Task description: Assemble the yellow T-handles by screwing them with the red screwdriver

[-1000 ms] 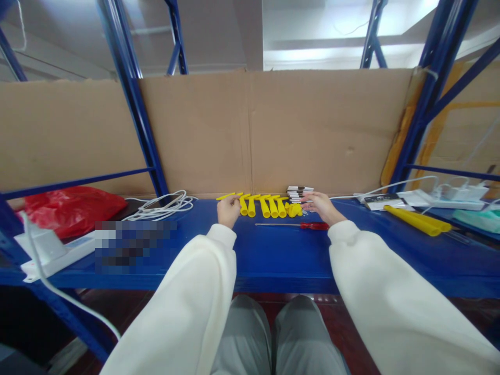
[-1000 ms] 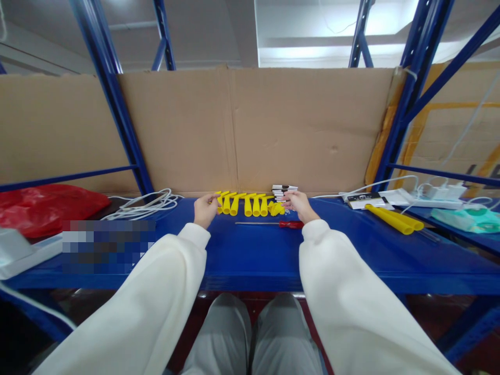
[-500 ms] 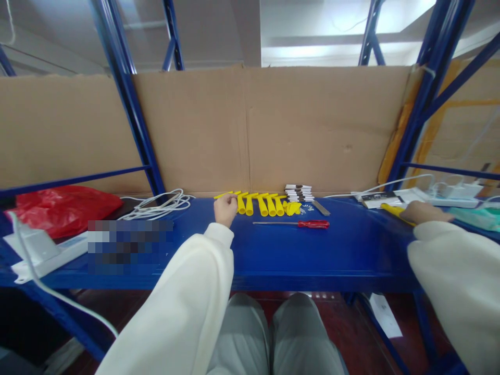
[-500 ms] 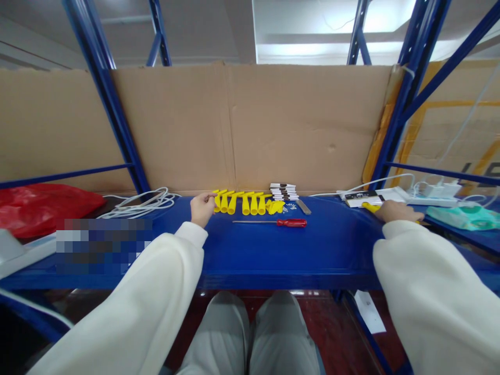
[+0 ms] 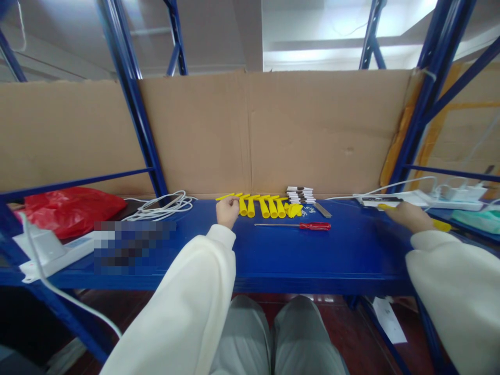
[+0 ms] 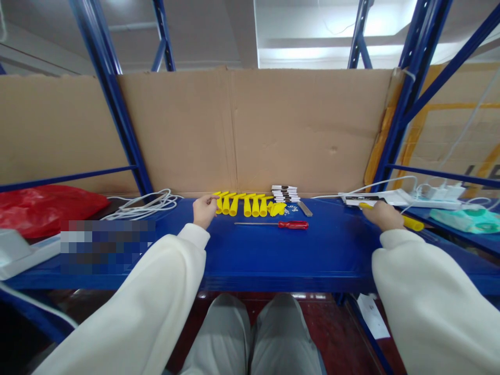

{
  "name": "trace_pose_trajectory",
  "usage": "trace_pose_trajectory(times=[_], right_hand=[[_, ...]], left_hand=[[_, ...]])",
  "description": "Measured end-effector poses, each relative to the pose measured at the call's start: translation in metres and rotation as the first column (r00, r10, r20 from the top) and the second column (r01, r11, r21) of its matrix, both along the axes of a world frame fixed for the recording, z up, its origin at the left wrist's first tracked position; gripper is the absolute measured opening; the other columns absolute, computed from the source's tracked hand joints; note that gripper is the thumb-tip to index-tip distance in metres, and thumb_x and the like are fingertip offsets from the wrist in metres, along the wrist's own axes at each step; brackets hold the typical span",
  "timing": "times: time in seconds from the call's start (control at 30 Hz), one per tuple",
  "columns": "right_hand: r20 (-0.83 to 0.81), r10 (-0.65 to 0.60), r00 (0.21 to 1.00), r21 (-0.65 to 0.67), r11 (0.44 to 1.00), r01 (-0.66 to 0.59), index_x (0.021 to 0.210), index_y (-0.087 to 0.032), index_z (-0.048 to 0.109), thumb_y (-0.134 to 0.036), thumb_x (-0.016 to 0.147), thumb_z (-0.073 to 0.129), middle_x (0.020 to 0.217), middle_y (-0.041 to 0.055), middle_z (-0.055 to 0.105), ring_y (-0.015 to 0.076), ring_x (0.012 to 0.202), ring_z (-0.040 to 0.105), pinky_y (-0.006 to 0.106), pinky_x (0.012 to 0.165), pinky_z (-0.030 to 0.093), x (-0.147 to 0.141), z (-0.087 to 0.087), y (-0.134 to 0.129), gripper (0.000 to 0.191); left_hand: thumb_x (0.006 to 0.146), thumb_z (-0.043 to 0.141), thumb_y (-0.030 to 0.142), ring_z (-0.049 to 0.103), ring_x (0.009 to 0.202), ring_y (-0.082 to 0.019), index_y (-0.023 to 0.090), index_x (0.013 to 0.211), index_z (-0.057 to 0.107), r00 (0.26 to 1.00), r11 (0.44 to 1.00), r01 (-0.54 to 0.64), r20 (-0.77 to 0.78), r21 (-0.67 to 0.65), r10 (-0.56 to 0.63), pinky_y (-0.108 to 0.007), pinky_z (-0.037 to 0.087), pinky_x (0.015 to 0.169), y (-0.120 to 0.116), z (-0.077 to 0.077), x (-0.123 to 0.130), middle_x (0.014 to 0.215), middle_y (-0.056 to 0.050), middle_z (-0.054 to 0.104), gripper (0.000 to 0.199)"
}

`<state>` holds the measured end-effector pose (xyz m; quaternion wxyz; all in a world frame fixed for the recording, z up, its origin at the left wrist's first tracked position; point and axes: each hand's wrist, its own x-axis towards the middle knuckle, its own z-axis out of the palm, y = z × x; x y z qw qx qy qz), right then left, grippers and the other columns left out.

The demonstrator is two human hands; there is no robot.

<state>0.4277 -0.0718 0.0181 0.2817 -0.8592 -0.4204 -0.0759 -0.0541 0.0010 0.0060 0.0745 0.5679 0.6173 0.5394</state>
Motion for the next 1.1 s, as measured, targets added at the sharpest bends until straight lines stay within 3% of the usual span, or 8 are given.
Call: trace_pose_trajectory(times=[0.07, 0.13, 0.3, 0.47, 0.67, 0.83, 0.93, 1.1], right_hand=[[-0.024, 0.01, 1.0, -0.121, 0.993, -0.013, 0.12, 0.002, 0.067, -0.039, 0.09, 0.055, 0.12, 0.0358, 0.064, 0.0437, 0.118, 0.061, 0.045, 0.088, 0.048, -0.022, 0.017, -0.006, 0.052], [-0.012, 0.009, 1.0, -0.098, 0.995, -0.01, 0.124, 0.002, 0.065, -0.035, 0.093, 0.05, 0.122, 0.0357, 0.063, 0.0424, 0.119, 0.061, 0.044, 0.087, 0.048, -0.044, 0.033, -0.012, 0.05], [0.045, 0.072, 0.996, 0.214, 0.974, -0.08, 0.125, -0.004, 0.063, -0.03, 0.089, 0.055, 0.12, 0.0297, 0.066, 0.0401, 0.116, 0.062, 0.044, 0.088, 0.045, -0.094, 0.061, -0.01, 0.046], [0.11, 0.306, 0.946, 0.552, 0.772, -0.314, 0.113, -0.015, 0.065, -0.035, 0.083, 0.06, 0.11, 0.0172, 0.07, 0.033, 0.105, 0.064, 0.045, 0.087, 0.048, -0.148, 0.072, 0.023, 0.037], [0.245, 0.57, 0.784, 0.653, 0.501, -0.568, 0.111, -0.017, 0.064, -0.037, 0.085, 0.053, 0.11, 0.0154, 0.069, 0.0305, 0.1, 0.064, 0.045, 0.085, 0.051, -0.226, 0.039, 0.059, 0.034], [0.38, 0.796, 0.471, 0.411, 0.311, -0.857, 0.111, -0.02, 0.066, -0.03, 0.088, 0.052, 0.106, 0.0124, 0.07, 0.0267, 0.098, 0.066, 0.04, 0.087, 0.052, -0.259, -0.009, 0.061, 0.029], [0.394, 0.825, 0.405, 0.338, 0.28, -0.898, 0.115, -0.021, 0.066, -0.029, 0.089, 0.051, 0.107, 0.0111, 0.07, 0.0256, 0.101, 0.065, 0.039, 0.09, 0.052, -0.26, -0.02, 0.058, 0.031], [0.403, 0.816, 0.415, 0.301, 0.31, -0.902, 0.121, -0.02, 0.064, -0.027, 0.09, 0.05, 0.113, 0.0125, 0.068, 0.0268, 0.105, 0.064, 0.042, 0.093, 0.052, -0.258, -0.021, 0.057, 0.035]], left_hand=[[0.08, 0.049, 0.017, 0.071, 0.065, -0.02, 0.013, 0.095, 0.079, 1.0, 1.0, 0.003, 0.003, 0.003, -0.003, -0.027, 0.055, 0.065, 0.001, 0.0, 0.0, 0.073, -0.007, 0.076, 0.034], [0.08, 0.049, 0.016, 0.071, 0.066, -0.02, 0.013, 0.094, 0.079, 1.0, 1.0, 0.008, 0.01, 0.012, -0.008, -0.027, 0.055, 0.065, 0.001, -0.001, -0.001, 0.074, -0.007, 0.076, 0.033], [0.079, 0.051, 0.016, 0.071, 0.065, -0.02, 0.013, 0.091, 0.078, 0.999, 0.999, 0.026, 0.039, 0.033, -0.027, -0.027, 0.054, 0.064, 0.003, -0.002, -0.001, 0.07, -0.006, 0.075, 0.03], [0.081, 0.054, 0.014, 0.071, 0.068, -0.019, 0.014, 0.098, 0.075, 0.987, 0.996, 0.062, 0.144, 0.059, -0.07, -0.025, 0.053, 0.063, 0.004, -0.002, 0.0, 0.074, -0.006, 0.075, 0.027], [0.086, 0.065, 0.021, 0.073, 0.077, -0.018, 0.013, 0.117, 0.066, 0.866, 0.979, 0.19, 0.457, 0.071, -0.201, -0.021, 0.05, 0.056, 0.004, 0.002, 0.007, 0.108, -0.015, 0.075, 0.032], [0.081, 0.077, 0.025, 0.074, 0.084, -0.02, 0.015, 0.119, 0.063, 0.689, 0.936, 0.318, 0.641, 0.152, -0.338, -0.018, 0.047, 0.051, 0.003, 0.005, 0.013, 0.12, -0.018, 0.07, 0.042], [0.082, 0.075, 0.024, 0.072, 0.067, -0.016, 0.012, 0.105, 0.064, 0.618, 0.921, 0.365, 0.705, 0.133, -0.347, -0.018, 0.047, 0.049, 0.003, 0.006, 0.013, 0.098, -0.013, 0.074, 0.028], [0.081, 0.073, 0.018, 0.07, 0.063, -0.013, 0.013, 0.077, 0.059, 0.551, 0.892, 0.43, 0.741, 0.141, -0.383, -0.017, 0.047, 0.05, 0.003, 0.005, 0.01, 0.078, -0.007, 0.072, 0.016]])
